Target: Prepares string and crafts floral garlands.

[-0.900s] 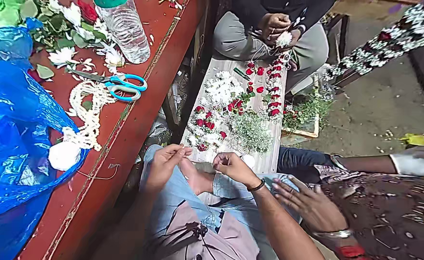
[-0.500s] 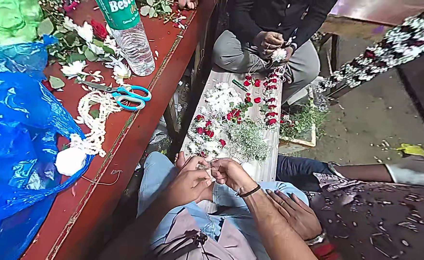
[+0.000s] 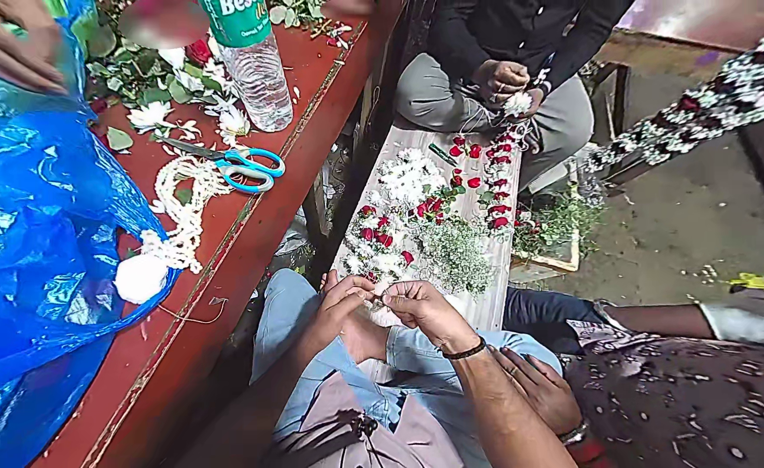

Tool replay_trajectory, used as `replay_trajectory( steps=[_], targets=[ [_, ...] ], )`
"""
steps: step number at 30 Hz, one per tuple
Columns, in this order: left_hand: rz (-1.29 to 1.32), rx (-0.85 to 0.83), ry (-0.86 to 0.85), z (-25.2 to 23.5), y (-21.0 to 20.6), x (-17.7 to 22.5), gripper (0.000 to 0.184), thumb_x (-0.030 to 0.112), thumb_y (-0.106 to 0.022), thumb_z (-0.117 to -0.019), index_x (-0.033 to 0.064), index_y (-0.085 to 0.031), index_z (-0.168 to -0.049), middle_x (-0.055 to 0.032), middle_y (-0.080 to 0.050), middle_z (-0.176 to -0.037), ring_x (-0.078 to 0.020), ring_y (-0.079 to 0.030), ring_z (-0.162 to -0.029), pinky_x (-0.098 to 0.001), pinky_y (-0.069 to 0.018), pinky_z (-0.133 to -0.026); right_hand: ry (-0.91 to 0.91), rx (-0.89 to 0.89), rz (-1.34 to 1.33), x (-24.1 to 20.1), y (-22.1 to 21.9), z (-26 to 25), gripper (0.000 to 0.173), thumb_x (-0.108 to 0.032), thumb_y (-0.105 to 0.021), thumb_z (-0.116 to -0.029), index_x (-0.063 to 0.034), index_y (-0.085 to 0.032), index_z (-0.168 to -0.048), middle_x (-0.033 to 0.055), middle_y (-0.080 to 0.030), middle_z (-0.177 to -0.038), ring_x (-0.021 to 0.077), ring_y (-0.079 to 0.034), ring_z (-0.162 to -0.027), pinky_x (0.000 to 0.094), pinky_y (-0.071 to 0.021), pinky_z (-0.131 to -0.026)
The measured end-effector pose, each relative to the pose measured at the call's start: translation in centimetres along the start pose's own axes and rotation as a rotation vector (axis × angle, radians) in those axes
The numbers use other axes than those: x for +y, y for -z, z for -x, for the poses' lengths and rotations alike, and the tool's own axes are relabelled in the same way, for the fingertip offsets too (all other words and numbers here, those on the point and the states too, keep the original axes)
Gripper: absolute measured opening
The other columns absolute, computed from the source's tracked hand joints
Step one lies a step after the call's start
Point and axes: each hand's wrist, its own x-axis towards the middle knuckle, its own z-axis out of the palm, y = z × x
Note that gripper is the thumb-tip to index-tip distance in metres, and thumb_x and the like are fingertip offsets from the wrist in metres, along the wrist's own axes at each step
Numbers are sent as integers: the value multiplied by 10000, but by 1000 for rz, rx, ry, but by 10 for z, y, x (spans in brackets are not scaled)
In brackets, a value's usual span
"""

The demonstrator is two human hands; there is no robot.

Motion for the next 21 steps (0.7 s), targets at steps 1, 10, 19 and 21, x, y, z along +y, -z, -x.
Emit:
replay_trajectory(
  steps=[1,10,19,21],
  targets=[
    [19,-7,52,-5,-1,1,374,178,-377,-1026,34,-704,-1135,-75,-712,-1071,-190,-647,-1067,-437,-477,-1027,13,6,14,0,0,0,161,-160,-660,-971,-87,-685,-830,-74,-464,-549,4,-345,-432,189,-277,-413],
    [282,-319,234,-13,-2,20,222,46,-605,-958,-38,-668,-1154,-111,-722,-979,-146,-680,-687,-311,-602,-634,322,111,247,10,-3,5,108,-104,-662,-979,-22,-713,-930,-15,-661,-732,46,-576,-630,236,-489,-598],
    [-171,-39,-190,-3,0,37,141,175,-732,-942,49,-795,-954,-31,-743,-923,-99,-680,-892,-333,-553,-881,493,155,328,4,-18,26,145,-103,-694,-965,-10,-749,-1061,-5,-711,-813,18,-596,-652,201,-512,-594],
    [-243,35,-290,-3,9,41,148,180,-721,-958,52,-795,-965,-40,-735,-914,-112,-677,-879,-334,-567,-851,480,247,442,6,-10,33,200,-158,-698,-963,-32,-759,-1107,-42,-652,-718,-3,-508,-562,181,-434,-512]
  ],
)
